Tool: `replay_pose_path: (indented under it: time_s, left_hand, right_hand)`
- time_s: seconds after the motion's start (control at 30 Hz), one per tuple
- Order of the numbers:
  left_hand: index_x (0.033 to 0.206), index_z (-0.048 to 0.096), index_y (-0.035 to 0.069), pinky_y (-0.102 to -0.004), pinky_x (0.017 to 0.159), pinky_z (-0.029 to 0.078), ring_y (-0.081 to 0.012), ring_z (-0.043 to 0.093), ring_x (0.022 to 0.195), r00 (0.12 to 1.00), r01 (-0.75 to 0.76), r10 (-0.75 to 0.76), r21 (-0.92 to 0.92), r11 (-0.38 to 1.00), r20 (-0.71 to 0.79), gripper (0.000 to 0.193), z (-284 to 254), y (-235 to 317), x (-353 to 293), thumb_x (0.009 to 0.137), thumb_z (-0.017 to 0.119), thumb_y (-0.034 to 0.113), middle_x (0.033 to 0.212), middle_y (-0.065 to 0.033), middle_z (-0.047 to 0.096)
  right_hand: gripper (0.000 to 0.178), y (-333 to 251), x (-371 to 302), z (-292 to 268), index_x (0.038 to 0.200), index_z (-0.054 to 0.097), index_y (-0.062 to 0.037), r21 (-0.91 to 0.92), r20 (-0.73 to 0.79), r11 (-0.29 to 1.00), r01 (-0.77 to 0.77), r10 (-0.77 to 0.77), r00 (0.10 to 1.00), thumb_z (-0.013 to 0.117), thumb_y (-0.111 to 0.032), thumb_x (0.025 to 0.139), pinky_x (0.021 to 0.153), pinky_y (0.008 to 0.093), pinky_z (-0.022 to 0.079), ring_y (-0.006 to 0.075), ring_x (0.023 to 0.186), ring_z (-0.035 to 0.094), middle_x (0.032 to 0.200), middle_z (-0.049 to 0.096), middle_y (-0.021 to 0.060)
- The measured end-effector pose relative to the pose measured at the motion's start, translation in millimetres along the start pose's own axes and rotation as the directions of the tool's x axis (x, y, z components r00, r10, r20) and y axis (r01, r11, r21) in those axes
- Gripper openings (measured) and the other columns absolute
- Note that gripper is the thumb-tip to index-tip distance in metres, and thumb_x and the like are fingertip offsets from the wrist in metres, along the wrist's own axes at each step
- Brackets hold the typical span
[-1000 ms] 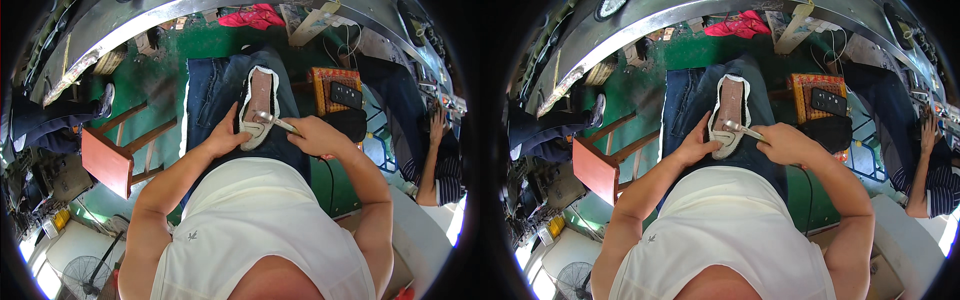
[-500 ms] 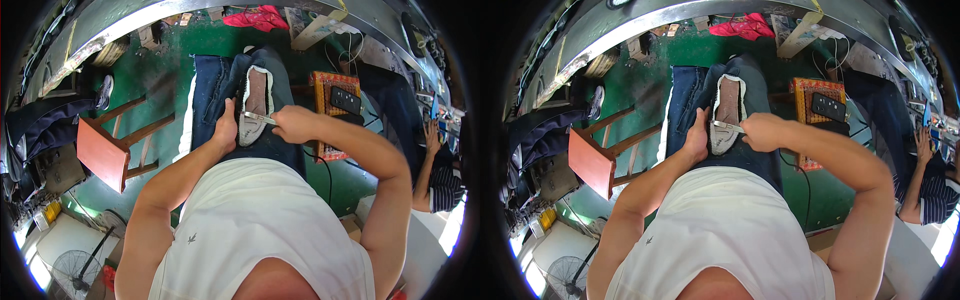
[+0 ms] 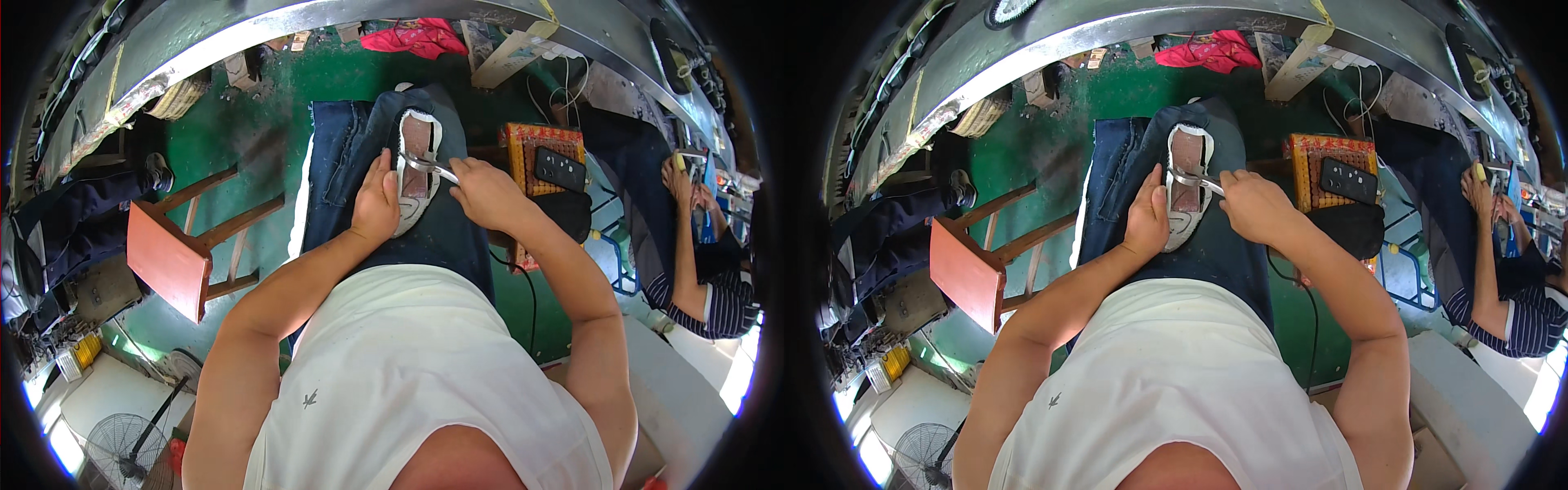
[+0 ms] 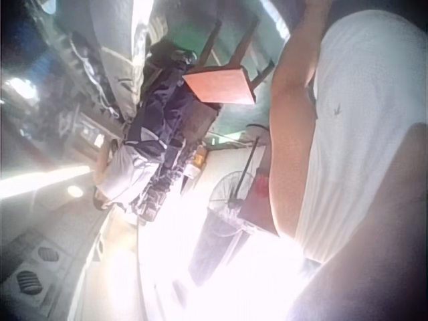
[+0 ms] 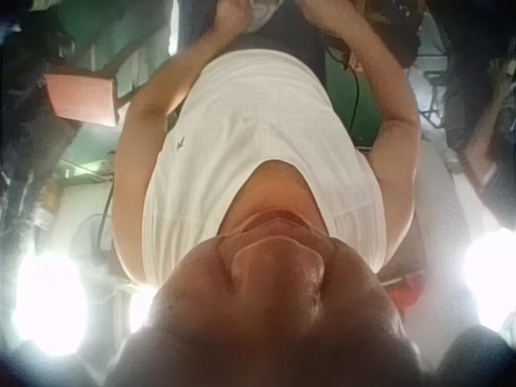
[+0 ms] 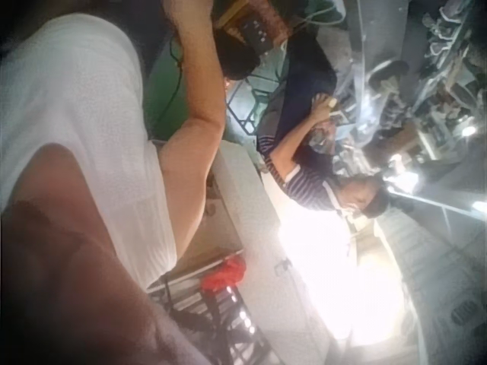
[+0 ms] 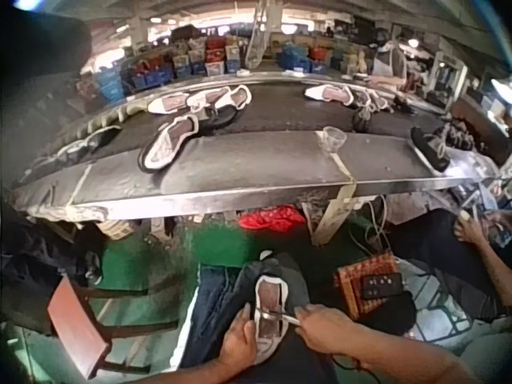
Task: Manually assembling and trimming shoe components using a hand tool at a manufacturing station.
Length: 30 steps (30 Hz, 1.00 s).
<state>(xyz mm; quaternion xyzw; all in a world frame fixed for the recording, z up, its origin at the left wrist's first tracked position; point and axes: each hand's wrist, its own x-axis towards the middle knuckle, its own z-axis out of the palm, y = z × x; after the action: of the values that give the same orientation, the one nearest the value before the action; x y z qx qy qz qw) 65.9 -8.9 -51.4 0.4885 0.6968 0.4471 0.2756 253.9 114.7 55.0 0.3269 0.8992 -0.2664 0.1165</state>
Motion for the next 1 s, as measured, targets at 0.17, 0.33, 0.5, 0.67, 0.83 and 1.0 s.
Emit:
replay_pose_path:
  time_s: [0.17, 0.33, 0.5, 0.67, 0.83, 1.0]
  left_hand:
    - [0.152, 0.041, 0.005, -0.0447, 0.103, 0.048, -0.0501, 0.051, 0.128, 0.969, -0.175, 0.131, 0.206, 0.963, 0.208, 0.051, -11.5, 13.1, 2.7, 0.105, 0.043, 0.025, 0.144, -0.0371, 0.044]
    - [0.157, 0.032, 0.009, -0.0466, 0.109, 0.043, -0.0504, 0.039, 0.138, 0.882, -0.082, -0.070, 0.298, 0.951, 0.466, 0.054, -26.2, 26.3, 22.1, 0.106, 0.041, 0.026, 0.151, -0.0346, 0.037]
    - [0.158, 0.030, 0.014, -0.0501, 0.099, 0.051, -0.0545, 0.049, 0.127, 0.836, -0.161, -0.061, 0.350, 0.923, 0.545, 0.055, -23.8, 22.3, 31.4, 0.106, 0.041, 0.027, 0.148, -0.0404, 0.035]
    - [0.158, 0.031, 0.021, -0.0515, 0.088, 0.056, -0.0541, 0.066, 0.094, 0.791, -0.162, -0.146, 0.434, 0.886, 0.594, 0.057, -31.4, 42.2, 38.1, 0.104, 0.043, 0.036, 0.144, -0.0483, 0.032]
    - [0.158, 0.030, 0.013, -0.0477, 0.092, 0.054, -0.0523, 0.066, 0.103, 0.695, -0.226, -0.209, 0.485, 0.845, 0.688, 0.063, -34.9, 48.7, 28.4, 0.103, 0.047, 0.039, 0.143, -0.0456, 0.039]
    - [0.156, 0.026, -0.005, -0.0392, 0.109, 0.041, -0.0444, 0.055, 0.129, 0.877, 0.333, -0.348, 0.102, 0.937, 0.330, 0.077, -28.1, 12.7, -1.4, 0.099, 0.058, 0.036, 0.135, -0.0371, 0.055]
  right_hand:
    - [0.025, 31.8, 0.6, 20.9, 0.103, 0.060, 0.0024, 0.017, -0.004, 0.994, -0.104, 0.104, 0.995, 0.063, -0.020, 0.094, 0.080, 0.0501, 0.053, 0.0416, 0.090, 0.068, 0.094, 0.069, 0.0230]
    - [0.029, 47.2, 22.0, -18.3, 0.094, 0.063, 0.0038, 0.312, 0.451, 0.914, -0.259, 0.097, 0.887, 0.064, -0.025, 0.095, 0.069, 0.0441, 0.056, 0.0318, 0.075, 0.071, 0.084, 0.069, 0.0187]
    - [0.038, 28.5, 28.9, -42.6, 0.097, 0.063, 0.0053, 0.331, 0.472, 0.864, -0.381, 0.198, 0.859, 0.056, -0.031, 0.100, 0.070, 0.0457, 0.055, 0.0343, 0.077, 0.070, 0.082, 0.069, 0.0209]
    - [0.050, 26.9, 43.2, 8.4, 0.099, 0.063, 0.0064, 0.217, 0.039, 0.971, -0.098, 0.092, 0.995, 0.043, -0.038, 0.106, 0.084, 0.0541, 0.049, 0.0487, 0.094, 0.064, 0.095, 0.067, 0.0312]
    - [0.051, 26.7, 40.0, -1.1, 0.100, 0.064, 0.0072, 0.195, 0.057, 0.973, -0.120, 0.111, 0.992, 0.041, -0.039, 0.106, 0.086, 0.0538, 0.049, 0.0481, 0.094, 0.064, 0.094, 0.068, 0.0310]
    - [0.050, 8.8, 20.2, -8.7, 0.097, 0.062, 0.0075, 0.491, 0.155, 0.856, -0.161, 0.096, 0.983, 0.043, -0.038, 0.105, 0.083, 0.0539, 0.049, 0.0486, 0.091, 0.064, 0.091, 0.067, 0.0303]
